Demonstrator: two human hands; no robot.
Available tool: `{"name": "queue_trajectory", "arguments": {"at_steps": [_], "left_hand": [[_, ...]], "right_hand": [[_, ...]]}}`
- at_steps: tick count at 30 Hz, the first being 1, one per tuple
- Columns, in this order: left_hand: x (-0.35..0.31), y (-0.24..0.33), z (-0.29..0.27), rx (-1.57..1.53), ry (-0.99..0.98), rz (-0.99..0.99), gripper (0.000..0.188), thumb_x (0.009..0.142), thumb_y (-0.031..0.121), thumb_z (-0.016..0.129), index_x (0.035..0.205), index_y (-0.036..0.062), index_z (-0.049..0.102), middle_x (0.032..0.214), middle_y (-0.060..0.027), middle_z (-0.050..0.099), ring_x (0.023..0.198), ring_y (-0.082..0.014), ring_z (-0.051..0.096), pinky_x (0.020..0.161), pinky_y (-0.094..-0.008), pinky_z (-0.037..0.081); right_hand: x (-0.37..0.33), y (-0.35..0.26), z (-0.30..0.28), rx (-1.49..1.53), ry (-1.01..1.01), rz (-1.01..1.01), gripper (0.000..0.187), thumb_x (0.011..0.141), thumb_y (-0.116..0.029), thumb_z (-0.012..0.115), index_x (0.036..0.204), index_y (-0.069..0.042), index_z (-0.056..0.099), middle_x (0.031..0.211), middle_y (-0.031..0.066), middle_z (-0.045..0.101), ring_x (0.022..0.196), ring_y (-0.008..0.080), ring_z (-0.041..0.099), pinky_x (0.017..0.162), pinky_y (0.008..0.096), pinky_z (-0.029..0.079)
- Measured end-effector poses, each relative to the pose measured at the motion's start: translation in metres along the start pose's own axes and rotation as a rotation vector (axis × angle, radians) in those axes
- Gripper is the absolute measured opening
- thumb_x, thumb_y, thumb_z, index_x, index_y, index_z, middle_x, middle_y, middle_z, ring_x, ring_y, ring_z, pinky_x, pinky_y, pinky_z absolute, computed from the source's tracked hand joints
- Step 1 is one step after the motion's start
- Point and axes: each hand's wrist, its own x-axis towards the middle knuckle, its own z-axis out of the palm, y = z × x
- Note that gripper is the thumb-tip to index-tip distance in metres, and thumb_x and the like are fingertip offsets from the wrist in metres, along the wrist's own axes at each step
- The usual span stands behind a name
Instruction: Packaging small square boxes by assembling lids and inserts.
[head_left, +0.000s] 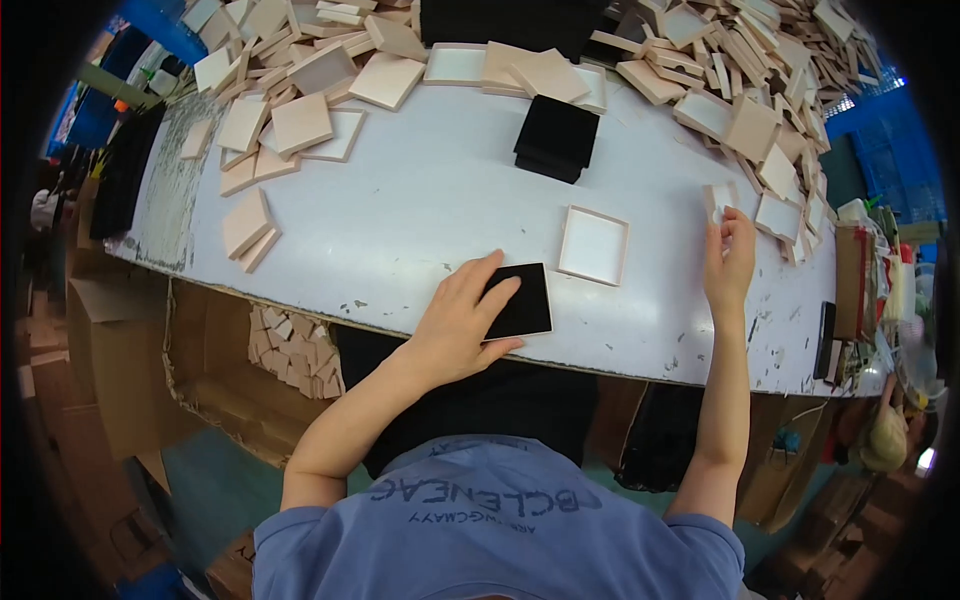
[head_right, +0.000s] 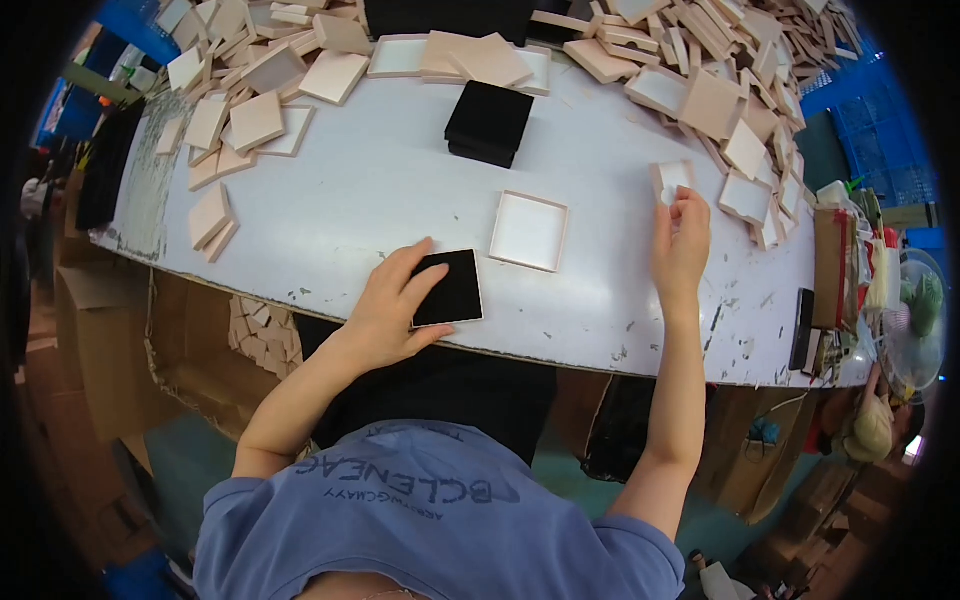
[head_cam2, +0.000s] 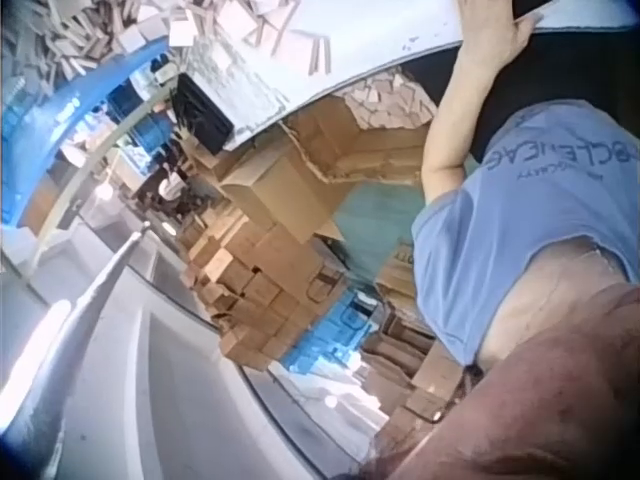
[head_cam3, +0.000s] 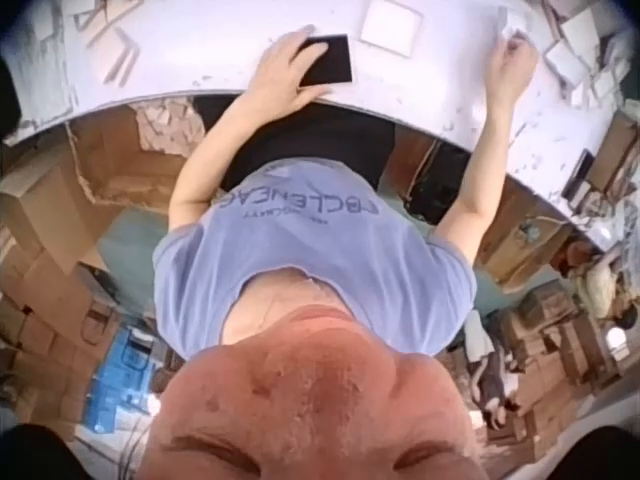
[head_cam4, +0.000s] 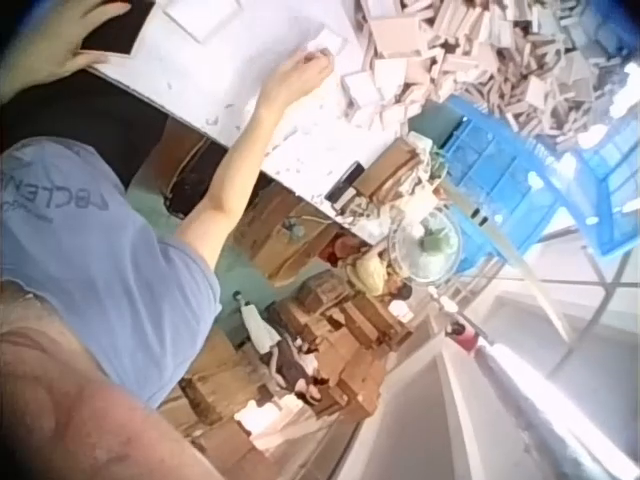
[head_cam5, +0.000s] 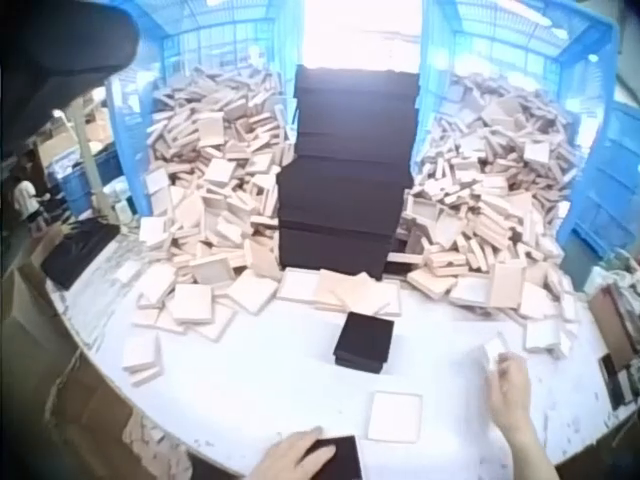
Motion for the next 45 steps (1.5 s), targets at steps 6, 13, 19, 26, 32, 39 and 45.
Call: {"name": "queue_trajectory", "arguments": {"at_steps": [6, 13, 19, 26, 32, 39, 45], "left_hand": [[-0.011, -0.011, -0.006, -0.045, 0.087, -0.025, 0.065, 0.057, 0.023, 0.083, 0.107, 0.0010, 0.048, 0.126, -0.0248, 0.039, 0.117, -0.0394, 0.040, 0.097, -0.0398, 0.036], [-0.034, -0.029, -0.006, -0.209, 0.259, -0.083, 0.103, 0.054, 0.021, 0.086, 0.131, 0.0060, 0.020, 0.131, -0.0209, 0.036, 0.117, -0.0326, 0.045, 0.098, -0.0418, 0.036], [-0.031, -0.035, 0.003, -0.429, 0.275, -0.062, 0.112, 0.050, 0.014, 0.086, 0.134, 0.0057, 0.012, 0.136, -0.0280, 0.026, 0.117, -0.0422, 0.039, 0.097, -0.0451, 0.035], [-0.036, -0.035, 0.006, -0.159, 0.346, -0.005, 0.111, 0.053, 0.017, 0.083, 0.136, 0.0063, 0.011, 0.136, -0.0300, 0.025, 0.118, -0.0408, 0.040, 0.095, -0.0453, 0.031], [-0.033, -0.031, 0.001, -0.123, 0.286, 0.017, 0.113, 0.055, 0.012, 0.083, 0.135, 0.0014, 0.004, 0.139, -0.0242, 0.019, 0.117, -0.0381, 0.043, 0.097, -0.0426, 0.037], [-0.025, -0.010, -0.018, 0.261, 0.041, -0.091, 0.093, 0.064, 0.037, 0.074, 0.134, -0.0040, 0.027, 0.139, -0.0249, 0.026, 0.128, -0.0413, 0.026, 0.099, -0.0482, 0.022], [-0.026, -0.016, -0.034, 0.207, -0.085, -0.100, 0.093, 0.069, 0.046, 0.069, 0.137, -0.0003, 0.025, 0.140, -0.0236, 0.025, 0.131, -0.0428, 0.019, 0.102, -0.0579, 0.015]], "right_hand": [[-0.007, -0.119, 0.003, 1.419, -0.756, 0.655, 0.010, 0.087, -0.013, 0.054, 0.088, -0.004, 0.058, 0.089, 0.0017, 0.057, 0.076, 0.0093, 0.052, 0.066, 0.0246, 0.043], [-0.002, -0.173, 0.049, 0.797, -0.737, 0.094, 0.016, 0.089, -0.012, 0.050, 0.092, 0.001, 0.058, 0.079, 0.0077, 0.061, 0.071, 0.0143, 0.056, 0.064, 0.0269, 0.045], [-0.015, -0.190, 0.066, 0.753, -0.722, -0.296, 0.014, 0.083, -0.008, 0.055, 0.092, 0.001, 0.059, 0.085, 0.0147, 0.062, 0.076, 0.0296, 0.059, 0.068, 0.0341, 0.047], [-0.028, -0.195, 0.031, 0.491, -0.644, -0.570, 0.070, 0.066, -0.032, 0.075, 0.122, -0.002, 0.046, 0.117, 0.0190, 0.048, 0.106, 0.0356, 0.046, 0.088, 0.0423, 0.038], [-0.020, -0.178, 0.035, 0.464, -0.757, -0.607, 0.088, 0.058, -0.044, 0.076, 0.129, -0.004, 0.041, 0.124, 0.0203, 0.040, 0.109, 0.0376, 0.042, 0.092, 0.0453, 0.034], [-0.029, -0.176, 0.032, 0.399, -0.823, -0.690, 0.078, 0.065, -0.044, 0.072, 0.131, -0.017, 0.042, 0.128, 0.0211, 0.038, 0.116, 0.0373, 0.038, 0.096, 0.0468, 0.030], [-0.026, -0.181, 0.020, 0.243, -0.961, -0.648, 0.077, 0.073, -0.048, 0.064, 0.135, -0.013, 0.036, 0.137, 0.0226, 0.029, 0.129, 0.0401, 0.023, 0.104, 0.0541, 0.016]]}}
